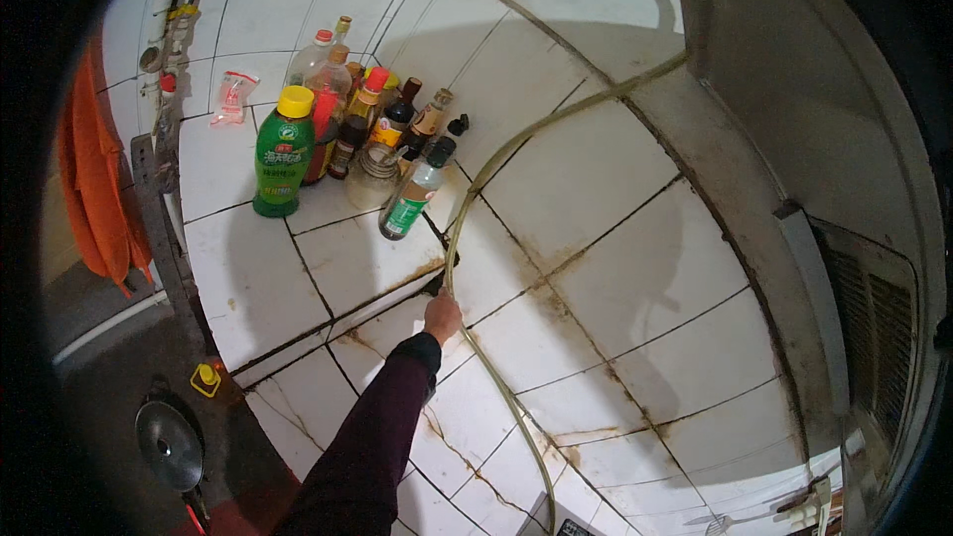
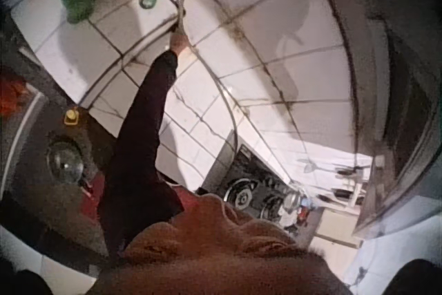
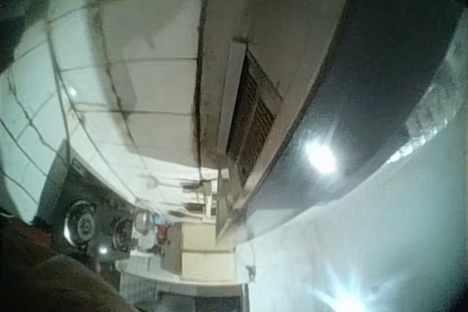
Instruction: The person removes a gas pipe from the wall, lifts and positions a two-burner gas stove onto the countertop, then reconnects the gas pipe to the stove. The person adjusts the stove's position and secures the pipe connection.
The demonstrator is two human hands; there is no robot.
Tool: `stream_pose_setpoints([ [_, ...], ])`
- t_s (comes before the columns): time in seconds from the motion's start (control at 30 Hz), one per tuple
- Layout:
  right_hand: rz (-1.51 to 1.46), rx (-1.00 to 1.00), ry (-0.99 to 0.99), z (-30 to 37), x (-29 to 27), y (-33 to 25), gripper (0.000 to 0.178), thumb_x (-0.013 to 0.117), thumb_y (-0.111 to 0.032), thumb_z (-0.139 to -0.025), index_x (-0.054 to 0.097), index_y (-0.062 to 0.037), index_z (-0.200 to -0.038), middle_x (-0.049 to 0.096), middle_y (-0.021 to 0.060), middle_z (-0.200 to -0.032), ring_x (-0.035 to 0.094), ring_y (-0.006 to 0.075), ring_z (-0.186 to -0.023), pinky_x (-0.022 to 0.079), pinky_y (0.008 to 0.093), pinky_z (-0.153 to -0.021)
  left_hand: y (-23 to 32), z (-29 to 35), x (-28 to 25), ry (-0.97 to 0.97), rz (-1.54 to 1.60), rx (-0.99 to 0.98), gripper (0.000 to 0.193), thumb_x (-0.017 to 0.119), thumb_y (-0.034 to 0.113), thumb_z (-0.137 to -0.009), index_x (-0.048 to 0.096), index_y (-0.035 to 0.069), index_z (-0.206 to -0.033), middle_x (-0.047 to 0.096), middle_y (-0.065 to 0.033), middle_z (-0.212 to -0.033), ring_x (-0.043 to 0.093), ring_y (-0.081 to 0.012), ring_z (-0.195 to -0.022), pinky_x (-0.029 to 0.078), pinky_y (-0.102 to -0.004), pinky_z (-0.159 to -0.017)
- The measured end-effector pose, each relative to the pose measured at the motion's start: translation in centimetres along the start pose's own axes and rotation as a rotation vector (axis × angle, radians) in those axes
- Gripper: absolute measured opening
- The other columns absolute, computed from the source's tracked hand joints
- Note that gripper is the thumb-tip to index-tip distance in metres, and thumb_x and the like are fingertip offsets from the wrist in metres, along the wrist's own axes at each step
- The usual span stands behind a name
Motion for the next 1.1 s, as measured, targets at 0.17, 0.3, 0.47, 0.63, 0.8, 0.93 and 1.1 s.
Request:
stream_pose_setpoints([
  [0.17, 0.039, 0.001, 0.066, 3.4, -2.2, 3.5, 0.051, 0.058, -0.052, -0.096, 0.066, -0.0054, -0.115, 0.070, 0.0188, -0.099, 0.065, 0.0375, -0.088, 0.050, 0.0527, -0.075, 1.1, 5.1, -1.2, -0.166, 0.284, -0.255, 0.062, 0.059, 0.023, -0.090, 0.040, -0.014, -0.136, 0.066, -0.0326, -0.105, 0.066, -0.0439, -0.100, 0.054, -0.0505, -0.085],
  [0.3, 0.197, -0.003, 0.168, 9.3, -4.8, 8.8, 0.050, 0.059, -0.051, -0.096, 0.066, -0.0052, -0.115, 0.070, 0.0192, -0.099, 0.066, 0.0383, -0.088, 0.050, 0.0535, -0.076, 4.4, 12.6, 0.3, -0.309, 0.432, 0.032, 0.040, 0.061, 0.027, -0.089, 0.062, -0.005, -0.113, 0.070, -0.0258, -0.105, 0.067, -0.0424, -0.098, 0.053, -0.0492, -0.084],
  [0.47, 0.432, 0.075, 0.269, 17.8, -5.2, 16.0, 0.050, 0.060, -0.050, -0.096, 0.066, -0.0050, -0.115, 0.070, 0.0197, -0.099, 0.066, 0.0393, -0.089, 0.050, 0.0545, -0.076, 11.7, 22.0, -2.2, -1.037, 0.755, 0.106, 0.041, 0.065, 0.029, -0.095, 0.065, -0.001, -0.122, 0.069, -0.0069, -0.103, 0.064, -0.0150, -0.089, 0.053, -0.0313, -0.077],
  [0.63, 0.493, 0.025, 0.323, 20.7, -4.7, 20.5, 0.046, 0.065, -0.043, -0.093, 0.067, -0.0017, -0.111, 0.070, 0.0210, -0.095, 0.065, 0.0429, -0.087, 0.050, 0.0549, -0.075, 21.9, 28.9, -6.3, -1.291, 0.654, 0.371, 0.045, 0.065, 0.033, -0.098, 0.062, -0.001, -0.128, 0.068, -0.0072, -0.113, 0.062, -0.0149, -0.103, 0.050, -0.0294, -0.089],
  [0.8, 0.461, -0.179, 0.466, 20.4, -3.2, 23.7, 0.024, 0.068, -0.021, -0.094, 0.067, 0.0007, -0.105, 0.070, 0.0206, -0.102, 0.066, 0.0387, -0.095, 0.052, 0.0480, -0.083, 31.0, 35.5, -7.0, -1.414, 0.592, 0.429, 0.048, 0.066, 0.030, -0.098, 0.059, -0.001, -0.134, 0.064, -0.0126, -0.128, 0.060, -0.0206, -0.119, 0.046, -0.0320, -0.101],
  [0.93, -1.460, 0.166, 0.467, 19.2, -1.5, 24.0, 0.040, 0.060, -0.019, -0.100, 0.055, 0.0070, -0.130, 0.062, 0.0218, -0.128, 0.061, 0.0357, -0.113, 0.049, 0.0491, -0.095, 37.0, 40.7, -5.1, -1.511, 0.552, 0.451, 0.056, 0.067, 0.028, -0.097, 0.051, -0.003, -0.141, 0.060, -0.0180, -0.136, 0.057, -0.0242, -0.125, 0.045, -0.0340, -0.104],
  [1.1, -1.480, 0.152, 0.441, 20.5, -3.0, 22.4, 0.066, 0.050, -0.035, -0.104, 0.034, 0.0118, -0.147, 0.035, 0.0269, -0.154, 0.032, 0.0411, -0.144, 0.023, 0.0543, -0.121, 41.4, 46.6, -0.3, -1.536, 0.288, 0.505, 0.059, 0.066, 0.025, -0.098, 0.045, -0.005, -0.144, 0.055, -0.0184, -0.142, 0.054, -0.0241, -0.128, 0.042, -0.0337, -0.107],
])
Point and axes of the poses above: each hand's wrist, its own z-axis away from the middle knuckle, its own x-axis out of the palm, y = z × x, the point moved 1 cm from there along -z, towards the middle knuckle
